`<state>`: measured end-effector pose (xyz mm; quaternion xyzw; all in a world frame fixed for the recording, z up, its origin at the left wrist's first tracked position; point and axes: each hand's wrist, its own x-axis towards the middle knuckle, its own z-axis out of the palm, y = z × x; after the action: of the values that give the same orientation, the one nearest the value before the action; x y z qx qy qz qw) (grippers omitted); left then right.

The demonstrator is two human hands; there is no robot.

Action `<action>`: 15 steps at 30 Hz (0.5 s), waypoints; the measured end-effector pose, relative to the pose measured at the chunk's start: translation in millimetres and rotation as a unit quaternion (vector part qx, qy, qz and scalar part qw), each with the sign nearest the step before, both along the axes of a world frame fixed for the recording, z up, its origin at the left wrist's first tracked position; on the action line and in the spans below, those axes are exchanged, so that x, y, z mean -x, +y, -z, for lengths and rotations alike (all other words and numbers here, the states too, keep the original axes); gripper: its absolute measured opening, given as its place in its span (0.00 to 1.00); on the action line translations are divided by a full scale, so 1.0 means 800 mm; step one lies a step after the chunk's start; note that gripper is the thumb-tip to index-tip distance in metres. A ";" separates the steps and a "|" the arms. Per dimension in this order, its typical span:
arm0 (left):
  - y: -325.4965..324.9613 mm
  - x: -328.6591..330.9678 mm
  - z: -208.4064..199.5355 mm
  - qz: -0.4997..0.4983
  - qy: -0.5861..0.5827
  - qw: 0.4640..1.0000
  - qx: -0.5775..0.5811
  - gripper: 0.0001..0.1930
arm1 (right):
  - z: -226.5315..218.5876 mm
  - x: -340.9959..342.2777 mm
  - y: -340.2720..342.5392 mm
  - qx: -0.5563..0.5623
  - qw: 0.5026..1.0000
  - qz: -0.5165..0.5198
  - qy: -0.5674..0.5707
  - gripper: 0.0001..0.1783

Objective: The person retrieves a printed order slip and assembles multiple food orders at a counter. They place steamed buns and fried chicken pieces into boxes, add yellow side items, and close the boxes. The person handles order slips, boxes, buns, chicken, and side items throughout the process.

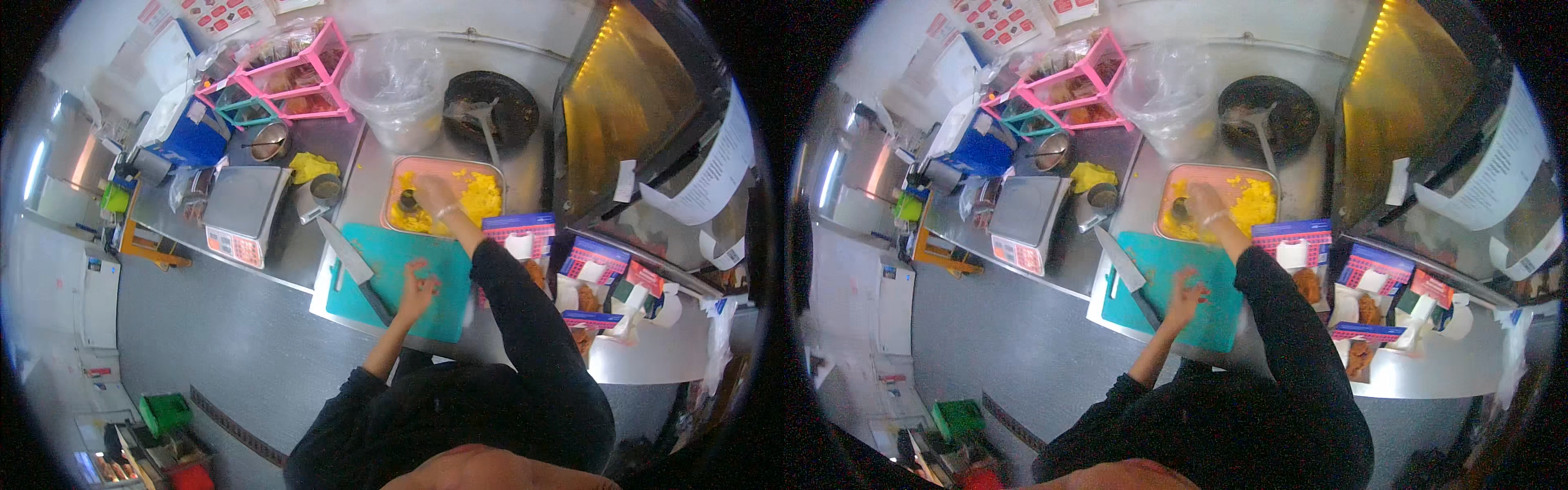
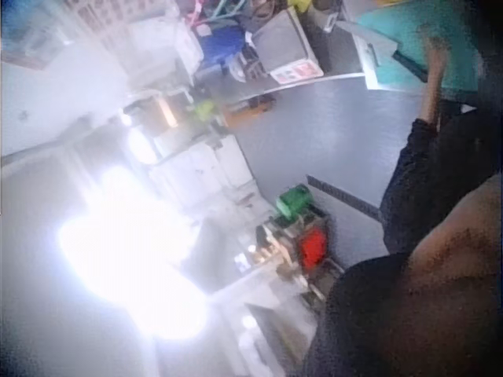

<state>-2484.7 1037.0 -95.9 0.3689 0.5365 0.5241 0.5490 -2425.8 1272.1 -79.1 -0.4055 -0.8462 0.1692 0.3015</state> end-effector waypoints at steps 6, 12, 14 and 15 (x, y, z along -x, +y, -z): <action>0.056 0.124 0.018 -0.031 0.017 0.999 0.013 0.27 | 0.042 0.036 0.009 0.147 0.977 -0.075 -0.132 0.19; 0.131 0.164 0.029 0.038 -0.011 0.999 0.009 0.26 | -0.013 -0.024 -0.028 0.121 0.881 0.224 -0.400 0.19; 0.145 0.157 0.027 0.050 -0.044 0.997 0.028 0.25 | -0.015 -0.038 -0.041 0.213 0.822 0.282 -0.447 0.15; 0.150 0.153 0.026 0.055 -0.055 0.997 0.025 0.24 | -0.012 -0.040 -0.046 0.220 0.826 0.272 -0.442 0.17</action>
<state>-2606.7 1157.0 -116.6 0.3545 0.4971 0.4994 0.6147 -2393.9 1235.3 -69.8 -0.7061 -0.6847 0.0652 -0.1684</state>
